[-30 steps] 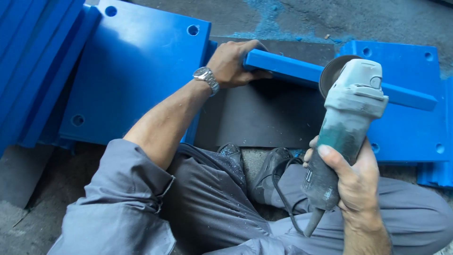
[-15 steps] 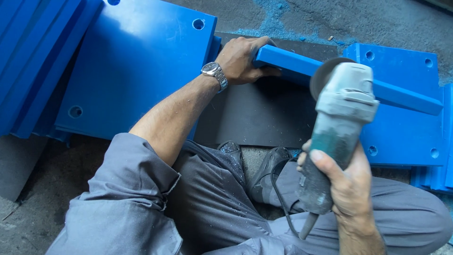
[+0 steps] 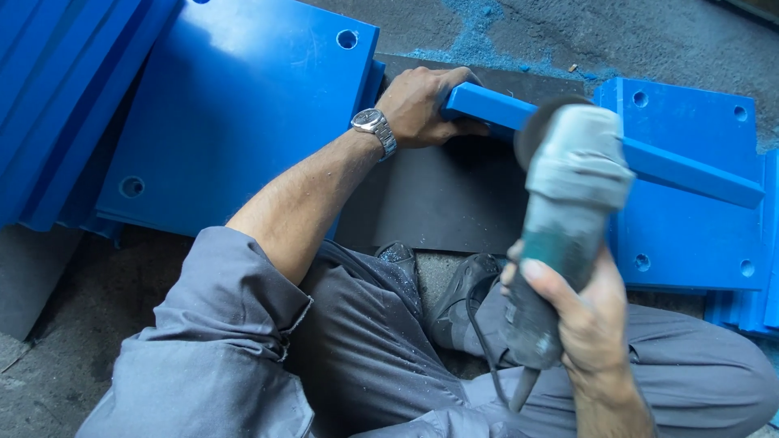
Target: Using an angle grinder to smooth the edges and surfaces of blue plastic panels.
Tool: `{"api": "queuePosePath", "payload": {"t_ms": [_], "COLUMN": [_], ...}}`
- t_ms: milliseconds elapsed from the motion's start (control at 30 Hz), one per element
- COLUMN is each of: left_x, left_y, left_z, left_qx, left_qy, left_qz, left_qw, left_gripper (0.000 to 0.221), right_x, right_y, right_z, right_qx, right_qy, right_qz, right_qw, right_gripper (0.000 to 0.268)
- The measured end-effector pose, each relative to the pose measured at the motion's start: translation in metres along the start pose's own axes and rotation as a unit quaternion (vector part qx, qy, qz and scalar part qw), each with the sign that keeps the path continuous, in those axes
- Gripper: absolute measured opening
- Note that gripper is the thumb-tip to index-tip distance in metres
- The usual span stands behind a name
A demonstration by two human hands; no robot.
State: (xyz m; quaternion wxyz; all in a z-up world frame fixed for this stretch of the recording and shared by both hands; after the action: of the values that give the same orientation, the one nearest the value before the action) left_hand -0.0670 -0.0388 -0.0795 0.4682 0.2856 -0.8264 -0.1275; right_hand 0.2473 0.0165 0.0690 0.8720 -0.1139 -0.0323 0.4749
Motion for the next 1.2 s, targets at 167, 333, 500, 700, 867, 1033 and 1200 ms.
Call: {"api": "queuePosePath", "payload": {"t_ms": [167, 333, 500, 700, 867, 1033, 1200], "left_x": [-0.003, 0.004, 0.019, 0.022, 0.031, 0.034, 0.038], "left_y": [-0.003, -0.013, -0.018, -0.025, -0.02, -0.022, -0.024], "left_z": [0.0, -0.001, 0.0, -0.001, -0.008, -0.011, -0.012], "left_qx": [0.005, 0.027, 0.038, 0.01, -0.002, -0.025, 0.036], "left_qy": [-0.013, -0.01, -0.025, -0.02, 0.001, 0.005, 0.025], "left_qz": [0.013, 0.054, 0.059, 0.067, 0.051, 0.041, 0.09], "left_qw": [1.0, 0.998, 0.997, 0.997, 0.999, 0.999, 0.995], "left_gripper": [0.051, 0.051, 0.06, 0.045, 0.043, 0.043, 0.044], "right_x": [0.006, -0.022, -0.062, -0.042, 0.002, 0.08, 0.161], "right_y": [-0.018, -0.013, -0.006, -0.015, -0.041, -0.067, -0.073], "right_z": [-0.001, 0.003, 0.018, 0.007, 0.012, -0.006, -0.005], "right_qx": [0.004, -0.045, -0.098, -0.117, -0.089, -0.054, -0.021], "right_qy": [0.033, 0.056, 0.069, 0.089, 0.136, 0.155, 0.171], "right_qz": [-0.029, 0.023, 0.087, 0.054, -0.028, -0.124, -0.258], "right_qw": [0.999, 0.997, 0.989, 0.988, 0.986, 0.979, 0.951], "right_gripper": [0.055, 0.056, 0.058, 0.058, 0.058, 0.064, 0.061]}}
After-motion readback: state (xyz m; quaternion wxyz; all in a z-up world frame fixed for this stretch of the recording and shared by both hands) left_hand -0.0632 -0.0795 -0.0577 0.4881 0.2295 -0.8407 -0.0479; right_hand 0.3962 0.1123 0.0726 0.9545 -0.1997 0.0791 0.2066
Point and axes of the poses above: each hand's wrist, its own y-axis towards the middle knuckle, its own x-axis out of the back of the hand, z = x × y, the point moved 1 cm from there along y, towards the middle knuckle
